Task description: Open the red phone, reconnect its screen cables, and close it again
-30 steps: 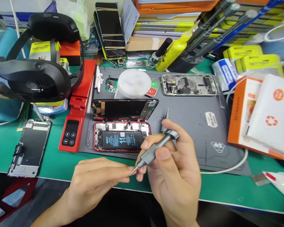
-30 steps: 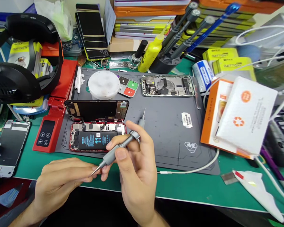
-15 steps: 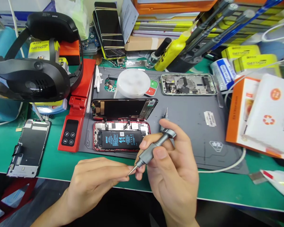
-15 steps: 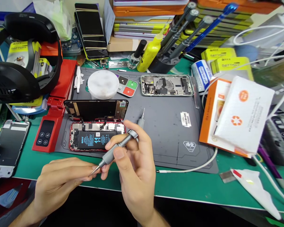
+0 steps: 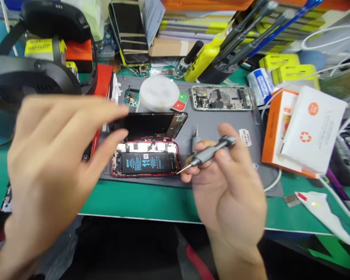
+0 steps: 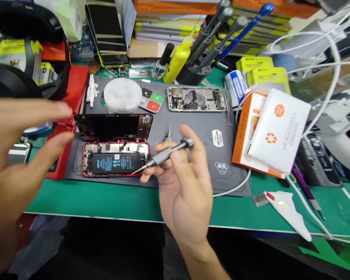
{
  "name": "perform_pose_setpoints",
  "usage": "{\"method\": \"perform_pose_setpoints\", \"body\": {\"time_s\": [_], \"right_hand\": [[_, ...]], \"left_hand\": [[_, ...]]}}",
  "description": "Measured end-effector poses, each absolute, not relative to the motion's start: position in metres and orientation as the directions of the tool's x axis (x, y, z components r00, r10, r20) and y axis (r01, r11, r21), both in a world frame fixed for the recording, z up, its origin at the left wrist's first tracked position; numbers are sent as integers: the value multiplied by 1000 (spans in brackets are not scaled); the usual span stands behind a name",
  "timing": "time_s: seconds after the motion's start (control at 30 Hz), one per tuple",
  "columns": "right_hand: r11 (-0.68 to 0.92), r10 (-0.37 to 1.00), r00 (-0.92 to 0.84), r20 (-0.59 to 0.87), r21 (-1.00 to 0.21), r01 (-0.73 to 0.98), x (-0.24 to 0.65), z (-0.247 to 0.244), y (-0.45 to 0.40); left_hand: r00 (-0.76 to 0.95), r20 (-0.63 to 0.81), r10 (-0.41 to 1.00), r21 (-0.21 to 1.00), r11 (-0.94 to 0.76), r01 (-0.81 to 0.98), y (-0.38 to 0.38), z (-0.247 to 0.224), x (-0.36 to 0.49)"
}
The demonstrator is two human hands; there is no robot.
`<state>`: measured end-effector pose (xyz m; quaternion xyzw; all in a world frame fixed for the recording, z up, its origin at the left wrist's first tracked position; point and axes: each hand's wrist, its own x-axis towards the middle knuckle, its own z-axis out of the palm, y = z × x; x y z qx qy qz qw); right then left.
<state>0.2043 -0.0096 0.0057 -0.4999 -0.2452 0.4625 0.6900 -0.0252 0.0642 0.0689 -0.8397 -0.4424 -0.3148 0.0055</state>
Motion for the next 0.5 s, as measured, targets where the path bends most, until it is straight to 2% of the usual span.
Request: {"method": "perform_pose_setpoints", "body": {"time_s": [0.03, 0.07, 0.13, 0.27, 0.47, 0.5], "right_hand": [[85, 883, 460, -94, -932, -353, 205, 10, -10], [103, 884, 464, -51, -948, -300, 205, 13, -9], [129, 879, 475, 42, -980, -152, 203, 18, -6], [151, 856, 481, 189, -981, 119, 199, 17, 6], [183, 884, 354, 306, -922, 340, 202, 6, 14], [147, 900, 354, 255, -940, 307, 203, 3, 14]], "left_hand": [[469, 458, 755, 199, -601, 774, 78, 74, -21], [509, 467, 723, 167, -637, 752, 91, 77, -15], [529, 359, 769, 182, -614, 768, 112, 76, -2], [625, 251, 739, 128, -665, 735, 128, 67, 18], [649, 57, 759, -16, -649, 760, 135, 60, 18], [662, 54, 748, -29, -661, 750, 137, 57, 15]]}}
